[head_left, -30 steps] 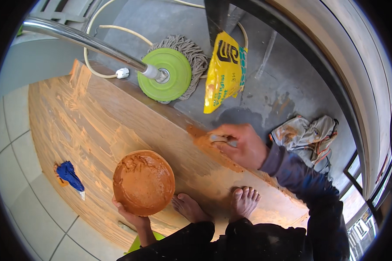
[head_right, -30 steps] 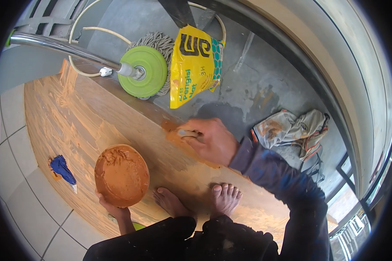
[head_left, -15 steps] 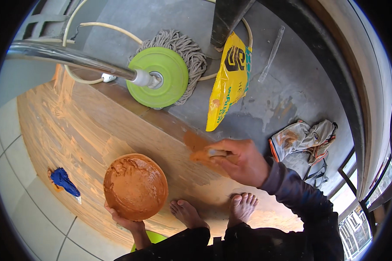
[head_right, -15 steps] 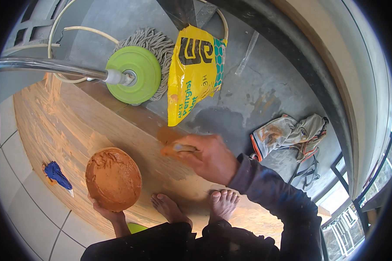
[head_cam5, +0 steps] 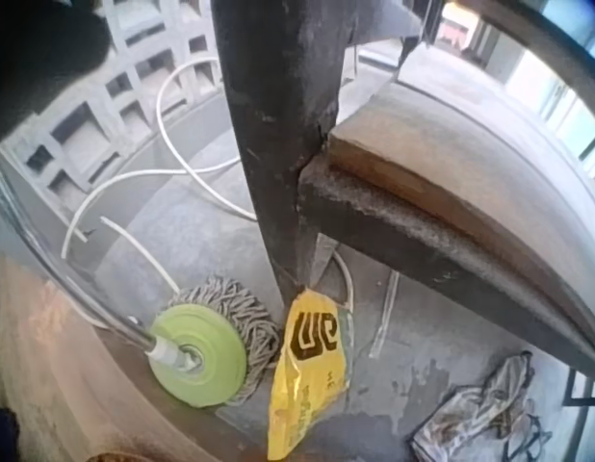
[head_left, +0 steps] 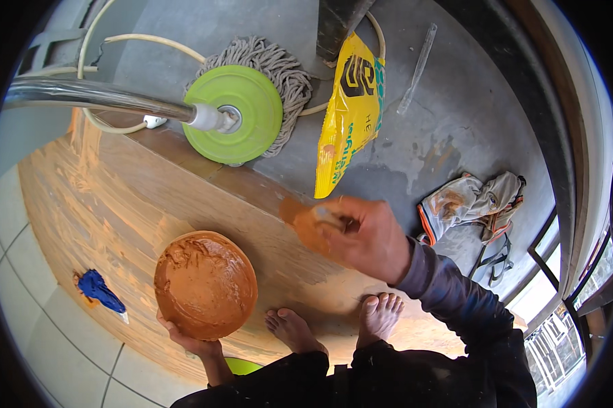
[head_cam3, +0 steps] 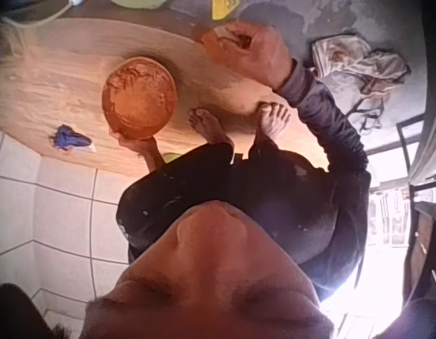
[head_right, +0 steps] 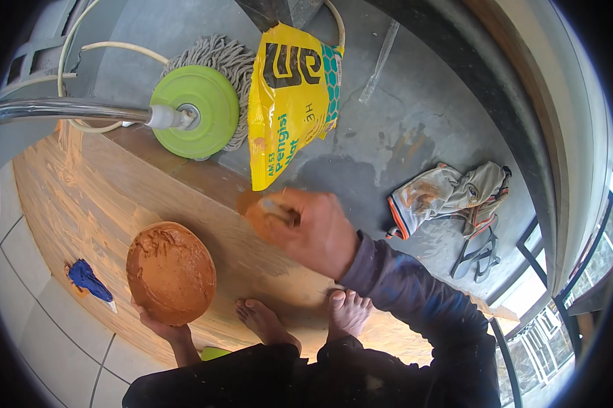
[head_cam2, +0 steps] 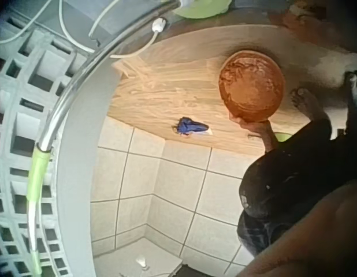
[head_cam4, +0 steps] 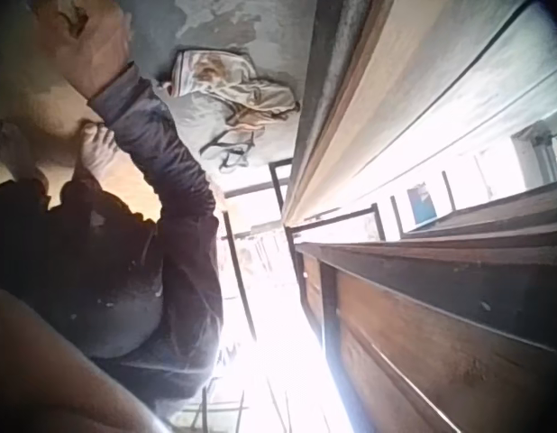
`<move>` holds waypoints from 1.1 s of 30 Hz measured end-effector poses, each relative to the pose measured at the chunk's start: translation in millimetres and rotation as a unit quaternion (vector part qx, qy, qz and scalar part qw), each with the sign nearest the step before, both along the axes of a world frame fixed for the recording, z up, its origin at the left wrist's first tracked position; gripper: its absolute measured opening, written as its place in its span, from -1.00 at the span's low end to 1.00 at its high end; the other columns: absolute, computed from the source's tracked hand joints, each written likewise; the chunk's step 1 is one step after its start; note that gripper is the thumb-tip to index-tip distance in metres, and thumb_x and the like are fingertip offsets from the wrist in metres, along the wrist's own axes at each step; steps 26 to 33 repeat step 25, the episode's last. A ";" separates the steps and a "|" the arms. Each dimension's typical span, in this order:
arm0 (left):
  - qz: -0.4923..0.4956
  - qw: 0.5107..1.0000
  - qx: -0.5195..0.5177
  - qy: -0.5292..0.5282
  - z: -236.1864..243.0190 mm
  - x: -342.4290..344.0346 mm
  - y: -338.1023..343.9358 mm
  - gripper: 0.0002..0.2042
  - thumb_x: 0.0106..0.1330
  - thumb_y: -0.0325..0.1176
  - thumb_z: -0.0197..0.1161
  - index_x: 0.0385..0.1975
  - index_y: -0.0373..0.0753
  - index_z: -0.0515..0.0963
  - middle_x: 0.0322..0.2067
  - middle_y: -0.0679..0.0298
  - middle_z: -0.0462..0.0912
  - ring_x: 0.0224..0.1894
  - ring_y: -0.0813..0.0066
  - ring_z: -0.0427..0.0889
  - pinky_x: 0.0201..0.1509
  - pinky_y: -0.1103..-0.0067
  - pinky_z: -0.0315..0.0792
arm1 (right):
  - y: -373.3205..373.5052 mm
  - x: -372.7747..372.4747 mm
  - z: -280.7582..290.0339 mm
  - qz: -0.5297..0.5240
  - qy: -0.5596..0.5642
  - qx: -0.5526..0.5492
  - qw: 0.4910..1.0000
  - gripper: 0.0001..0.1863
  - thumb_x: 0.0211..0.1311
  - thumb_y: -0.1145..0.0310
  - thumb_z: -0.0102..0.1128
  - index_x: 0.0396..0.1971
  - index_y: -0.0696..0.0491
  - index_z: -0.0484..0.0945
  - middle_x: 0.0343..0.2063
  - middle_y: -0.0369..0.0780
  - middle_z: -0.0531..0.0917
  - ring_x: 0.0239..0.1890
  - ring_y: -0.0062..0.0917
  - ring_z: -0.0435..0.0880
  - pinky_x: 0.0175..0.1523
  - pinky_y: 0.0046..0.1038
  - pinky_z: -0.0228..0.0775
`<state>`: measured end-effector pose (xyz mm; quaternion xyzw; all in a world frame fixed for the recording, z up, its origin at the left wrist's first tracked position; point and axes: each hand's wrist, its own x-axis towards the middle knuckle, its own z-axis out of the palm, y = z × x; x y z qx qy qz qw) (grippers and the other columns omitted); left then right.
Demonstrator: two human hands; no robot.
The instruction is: The person applies orange grout to the edge of a wood-look tile floor using a small sponge, taking more material from a small bowl-like container as needed.
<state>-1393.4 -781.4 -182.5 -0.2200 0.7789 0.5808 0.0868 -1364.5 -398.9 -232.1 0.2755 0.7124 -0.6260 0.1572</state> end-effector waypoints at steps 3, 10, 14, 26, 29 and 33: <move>-0.007 1.000 0.004 0.010 -0.3 -1.6 -2.9 -0.48 0.55 0.13 -0.20 0.30 -0.10 0.24 0.32 0.12 0.33 0.40 0.16 0.38 0.42 0.18 0.44 | 2.3 -3.6 -21.8 -0.071 0.006 -0.026 0.997 -0.76 0.19 0.42 0.33 -0.14 0.13 0.71 -0.53 -0.03 0.66 -0.46 -0.06 0.69 -0.32 -0.30 0.52; 0.027 0.999 0.020 0.005 -6.5 -1.2 -13.3 -0.48 0.55 0.12 -0.20 0.30 -0.10 0.24 0.32 0.11 0.34 0.39 0.17 0.38 0.42 0.20 0.42 | -22.8 13.2 -75.4 0.033 0.158 0.080 0.984 -0.81 0.22 0.52 0.38 -0.17 0.17 0.66 -0.21 -0.12 0.78 -0.13 -0.37 0.80 -0.02 -0.40 0.59; 0.057 0.998 0.040 -0.004 -1.5 -0.5 -10.6 -0.48 0.55 0.11 -0.19 0.30 -0.11 0.24 0.32 0.10 0.35 0.39 0.16 0.39 0.41 0.20 0.43 | 8.8 44.2 -93.3 0.008 0.231 -0.177 0.957 -0.70 0.06 0.73 0.25 -0.18 0.16 0.62 -0.12 -0.07 0.76 0.02 -0.34 0.77 0.03 -0.35 0.58; 0.050 0.998 0.017 -0.016 -5.3 -2.7 -16.6 -0.40 0.53 0.19 -0.19 0.36 -0.10 0.21 0.35 0.12 0.32 0.42 0.15 0.34 0.49 0.19 0.31 | 1.3 60.3 -129.9 -0.004 0.188 -0.222 0.957 -0.82 0.34 0.65 0.29 -0.17 0.05 0.59 0.06 -0.09 0.75 0.29 -0.19 0.63 0.34 -0.22 0.47; 0.050 0.998 0.017 -0.016 -5.3 -2.7 -16.6 -0.40 0.53 0.19 -0.19 0.36 -0.10 0.21 0.35 0.12 0.32 0.42 0.15 0.34 0.49 0.19 0.31 | 1.3 60.3 -129.9 -0.004 0.188 -0.222 0.957 -0.82 0.34 0.65 0.29 -0.17 0.05 0.59 0.06 -0.09 0.75 0.29 -0.19 0.63 0.34 -0.22 0.47; 0.050 0.998 0.017 -0.016 -5.3 -2.7 -16.6 -0.40 0.53 0.19 -0.19 0.36 -0.10 0.21 0.35 0.12 0.32 0.42 0.15 0.34 0.49 0.19 0.31 | 1.3 60.3 -129.9 -0.004 0.188 -0.222 0.957 -0.82 0.34 0.65 0.29 -0.17 0.05 0.59 0.06 -0.09 0.75 0.29 -0.19 0.63 0.34 -0.22 0.47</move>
